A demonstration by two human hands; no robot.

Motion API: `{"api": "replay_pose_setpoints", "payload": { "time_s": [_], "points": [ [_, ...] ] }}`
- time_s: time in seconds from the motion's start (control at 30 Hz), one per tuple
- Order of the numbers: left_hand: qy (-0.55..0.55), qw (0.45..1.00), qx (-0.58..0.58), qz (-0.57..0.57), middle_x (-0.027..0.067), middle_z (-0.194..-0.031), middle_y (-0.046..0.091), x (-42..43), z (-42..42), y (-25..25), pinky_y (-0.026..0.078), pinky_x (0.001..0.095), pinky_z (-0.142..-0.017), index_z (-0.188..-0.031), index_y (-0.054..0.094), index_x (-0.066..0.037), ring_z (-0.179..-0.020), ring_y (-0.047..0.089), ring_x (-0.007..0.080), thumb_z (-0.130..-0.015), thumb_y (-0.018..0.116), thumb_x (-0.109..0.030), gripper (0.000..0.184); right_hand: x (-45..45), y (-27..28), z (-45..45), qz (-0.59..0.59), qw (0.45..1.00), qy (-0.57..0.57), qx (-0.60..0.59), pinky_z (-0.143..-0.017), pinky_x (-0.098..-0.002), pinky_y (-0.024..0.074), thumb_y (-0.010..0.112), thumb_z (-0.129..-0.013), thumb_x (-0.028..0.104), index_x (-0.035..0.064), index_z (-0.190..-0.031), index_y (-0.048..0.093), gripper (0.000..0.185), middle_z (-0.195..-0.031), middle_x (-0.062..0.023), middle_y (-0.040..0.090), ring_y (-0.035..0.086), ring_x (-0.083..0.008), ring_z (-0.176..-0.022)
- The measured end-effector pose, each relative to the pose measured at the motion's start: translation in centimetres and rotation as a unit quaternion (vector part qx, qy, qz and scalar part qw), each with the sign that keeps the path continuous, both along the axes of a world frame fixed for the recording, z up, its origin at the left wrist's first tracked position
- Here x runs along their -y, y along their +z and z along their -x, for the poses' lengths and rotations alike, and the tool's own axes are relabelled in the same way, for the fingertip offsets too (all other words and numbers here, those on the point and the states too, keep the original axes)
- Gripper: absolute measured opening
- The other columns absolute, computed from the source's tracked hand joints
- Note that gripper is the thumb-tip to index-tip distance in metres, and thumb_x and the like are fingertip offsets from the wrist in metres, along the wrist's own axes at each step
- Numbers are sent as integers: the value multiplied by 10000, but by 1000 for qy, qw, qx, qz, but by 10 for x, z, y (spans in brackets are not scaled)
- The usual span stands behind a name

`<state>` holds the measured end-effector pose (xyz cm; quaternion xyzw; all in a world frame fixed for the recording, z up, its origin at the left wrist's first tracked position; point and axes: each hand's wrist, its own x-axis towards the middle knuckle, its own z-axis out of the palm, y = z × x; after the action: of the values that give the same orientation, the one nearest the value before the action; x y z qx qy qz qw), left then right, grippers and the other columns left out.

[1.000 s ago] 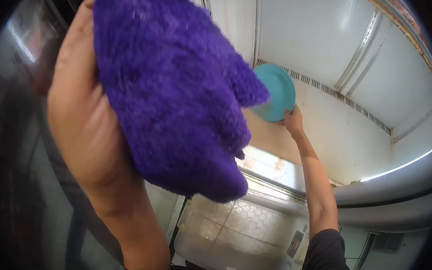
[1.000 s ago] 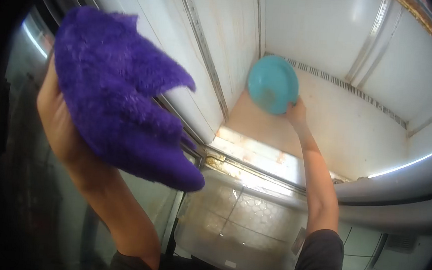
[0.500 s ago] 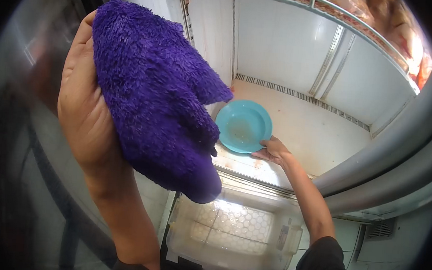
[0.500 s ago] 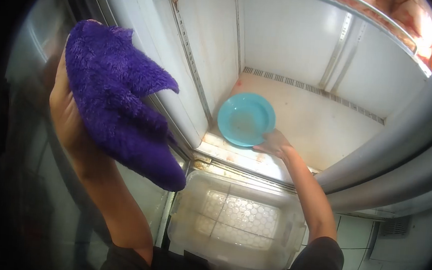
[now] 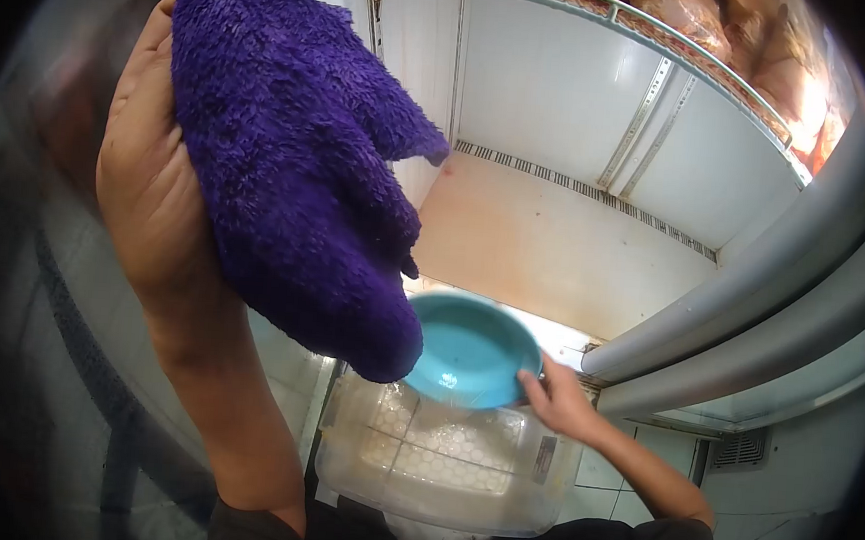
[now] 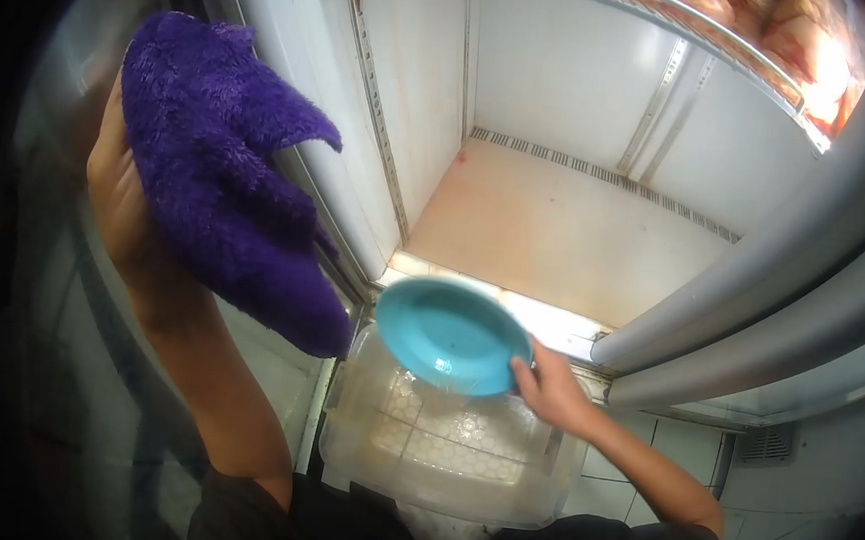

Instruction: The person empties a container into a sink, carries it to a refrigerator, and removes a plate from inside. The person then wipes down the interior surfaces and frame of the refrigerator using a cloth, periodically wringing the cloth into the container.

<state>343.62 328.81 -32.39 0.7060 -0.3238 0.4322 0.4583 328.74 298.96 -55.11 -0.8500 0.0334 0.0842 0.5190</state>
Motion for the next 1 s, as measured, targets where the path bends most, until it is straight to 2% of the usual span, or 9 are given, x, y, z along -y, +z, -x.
{"api": "replay_pose_setpoints", "payload": {
  "time_s": [0.1, 0.13, 0.17, 0.27, 0.37, 0.6, 0.77, 0.9, 1.0],
  "points": [
    [21, 999, 16, -20, 158, -1079, 668, -4, -5, -2, 608, 275, -765, -1322, 510, 98, -872, 703, 190, -1004, 486, -52, 353, -15, 4, 13, 135, 970, 88, 184, -753, -341, 570, 520, -939, -25, 26, -1459, 430, 530, -1132, -225, 666, 695, -204, -842],
    [45, 998, 31, -40, 158, -1078, 668, -4, -7, -2, 607, 274, -764, -1322, 509, 99, -873, 703, 190, -1003, 486, -51, 353, -13, -6, 13, 102, 971, 95, 197, -908, -412, 499, 527, -912, -29, 104, -1507, 407, 621, -1115, -243, 640, 650, -378, -994],
    [68, 995, 47, -60, 159, -1078, 668, -5, -8, -2, 606, 274, -763, -1323, 509, 100, -875, 703, 190, -1002, 485, -50, 354, -12, -5, 8, 99, 971, 96, 196, -908, -412, 499, 527, -912, -29, 104, -1507, 407, 621, -1115, -243, 640, 650, -378, -994],
    [13, 1000, 6, -3, 154, -1058, 672, -4, -12, -4, 605, 275, -751, -1299, 524, 102, -857, 703, 185, -994, 497, -45, 340, -3, 18, -28, 113, 987, -4, 111, -739, -418, 524, 540, -924, 24, 52, -1437, 474, 518, -924, -244, 655, 669, -351, -825],
    [26, 1000, -1, -15, 141, -1014, 670, 2, -14, -8, 601, 265, -719, -1243, 549, 106, -810, 695, 170, -992, 491, -77, 316, 40, -26, -112, 159, 954, -161, 196, -565, -445, 509, 548, -946, 103, -97, -1293, 496, 405, -731, -243, 657, 673, -359, -621],
    [-88, 992, -47, 72, 113, -952, 658, 28, -39, -30, 570, 217, -659, -1126, 589, 107, -756, 673, 138, -972, 470, -160, 330, 180, -123, -307, 237, 805, -435, 327, -779, -538, 533, 473, -872, 40, -15, -1428, 405, 563, -991, -297, 682, 665, -474, -917],
    [-22, 999, -23, -3, 114, -978, 653, 19, -47, -41, 570, 219, -671, -1040, 622, 92, -770, 671, 133, -964, 461, -178, 324, 177, -200, -367, 129, 886, -362, 260, -741, -518, 562, 505, -864, 57, -29, -1435, 398, 587, -945, -288, 695, 699, -442, -849],
    [-75, 991, -104, 33, 105, -973, 632, 25, -42, -40, 581, 234, -696, -1000, 638, 82, -778, 665, 137, -956, 443, -164, 316, 84, -138, -311, -55, 958, -236, 154, -632, -358, 656, 457, -946, 16, -32, -1400, 420, 458, -1165, -238, 628, 726, -315, -826],
    [-93, 988, -114, 43, 97, -947, 623, 25, -32, -33, 586, 239, -684, -1012, 631, 83, -758, 664, 138, -946, 444, -163, 316, 58, -135, -274, -89, 970, -212, 83, -647, -368, 659, 442, -953, 12, -38, -1411, 408, 461, -1197, -254, 606, 717, -324, -888]
  ]
}}
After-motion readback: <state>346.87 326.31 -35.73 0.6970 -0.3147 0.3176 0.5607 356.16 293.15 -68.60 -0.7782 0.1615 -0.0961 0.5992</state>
